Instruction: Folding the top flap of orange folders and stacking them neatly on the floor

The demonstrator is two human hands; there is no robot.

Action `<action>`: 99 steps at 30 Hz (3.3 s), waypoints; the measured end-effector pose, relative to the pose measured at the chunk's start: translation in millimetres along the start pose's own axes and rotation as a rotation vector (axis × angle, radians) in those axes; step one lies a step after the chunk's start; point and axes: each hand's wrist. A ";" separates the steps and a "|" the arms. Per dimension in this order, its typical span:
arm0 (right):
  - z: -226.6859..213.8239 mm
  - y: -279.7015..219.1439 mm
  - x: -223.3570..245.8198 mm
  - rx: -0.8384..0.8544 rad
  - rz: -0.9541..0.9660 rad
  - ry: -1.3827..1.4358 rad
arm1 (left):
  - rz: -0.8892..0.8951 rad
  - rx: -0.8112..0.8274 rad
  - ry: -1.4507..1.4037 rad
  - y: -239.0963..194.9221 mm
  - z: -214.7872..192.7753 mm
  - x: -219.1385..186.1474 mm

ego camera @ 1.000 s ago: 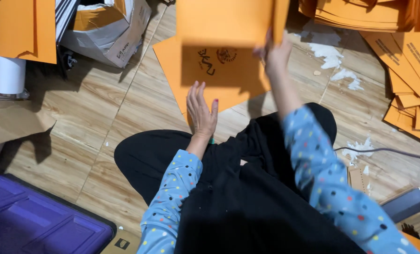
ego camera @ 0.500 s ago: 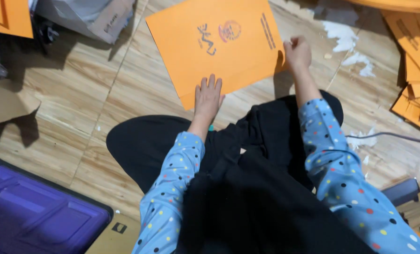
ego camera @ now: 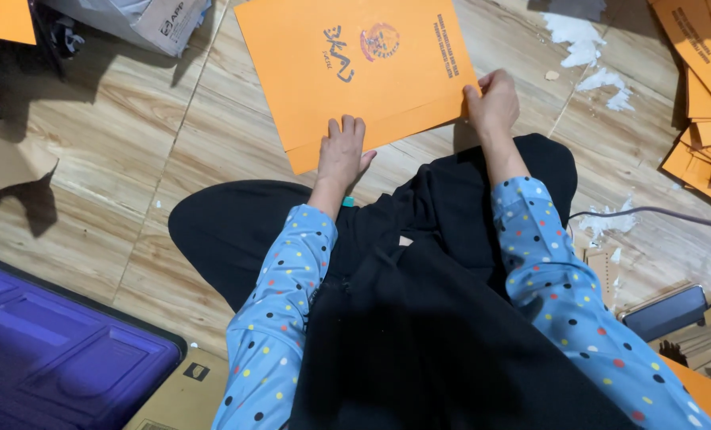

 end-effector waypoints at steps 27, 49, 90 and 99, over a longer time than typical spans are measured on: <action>54.4 -38.4 45.4 0.066 -1.485 -0.225 | -0.010 -0.415 -0.110 3.2 37.4 -4.5; 131.4 34.0 64.6 0.554 -1.090 -0.475 | -0.215 0.569 -0.423 74.8 67.7 18.8; 119.3 -165.9 117.9 0.534 -1.249 -0.044 | -0.770 0.674 -0.726 24.1 60.6 143.1; 124.3 -123.3 70.6 0.536 -1.286 -0.228 | -0.748 0.679 -0.661 27.6 46.7 141.1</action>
Point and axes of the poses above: each hand's wrist, its own y-axis towards the middle knuckle, its own z-axis out of the palm, x = y × z, and after that the axes turned 14 degrees about -z, right-handed
